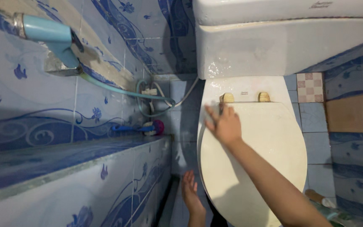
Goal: The person cleans a toilet by scrubbing the tank lid, the tank sides, and the toilet seat with a sponge and a brush before placing the tools into a bucket.
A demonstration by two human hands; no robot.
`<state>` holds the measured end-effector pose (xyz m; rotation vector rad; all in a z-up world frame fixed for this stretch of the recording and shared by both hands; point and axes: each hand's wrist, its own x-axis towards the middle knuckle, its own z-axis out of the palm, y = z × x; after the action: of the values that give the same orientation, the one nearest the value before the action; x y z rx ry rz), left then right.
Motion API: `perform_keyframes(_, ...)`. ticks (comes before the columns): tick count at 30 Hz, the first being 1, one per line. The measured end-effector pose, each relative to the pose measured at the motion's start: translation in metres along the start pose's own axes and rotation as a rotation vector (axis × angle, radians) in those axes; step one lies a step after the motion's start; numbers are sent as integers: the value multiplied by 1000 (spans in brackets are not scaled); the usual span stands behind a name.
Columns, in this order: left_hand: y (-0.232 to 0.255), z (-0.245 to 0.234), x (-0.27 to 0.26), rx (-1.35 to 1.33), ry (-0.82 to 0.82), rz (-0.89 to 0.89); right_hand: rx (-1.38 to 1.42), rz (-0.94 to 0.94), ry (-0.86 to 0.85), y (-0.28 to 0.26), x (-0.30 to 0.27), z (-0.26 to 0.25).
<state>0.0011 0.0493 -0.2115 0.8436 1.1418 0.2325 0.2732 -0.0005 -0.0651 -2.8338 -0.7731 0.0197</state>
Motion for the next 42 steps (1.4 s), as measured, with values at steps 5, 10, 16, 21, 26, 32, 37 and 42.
perform_keyframes(5,3,1,-9,-36,-8,18,-30,-53,13,-14,-21,7)
perform_keyframes(10,4,3,-26,-35,29,-48,175,-226,-73,-37,-112,13)
perform_keyframes(16,-8,-13,-49,-37,-2,24,205,-415,-93,-34,-166,6)
perform_keyframes(21,-37,-38,-45,72,105,-83,86,-264,-7,-17,-94,11)
perform_keyframes(26,-73,-76,-18,115,88,-97,-1,-30,60,8,-7,6)
perform_keyframes(32,-87,-93,-16,179,50,-42,156,-233,70,-8,-98,12)
perform_keyframes(37,-94,-78,-12,79,28,-65,223,-463,-89,-16,-170,1)
perform_keyframes(42,-97,-70,-8,104,-7,-124,150,-346,-18,-6,-115,8)
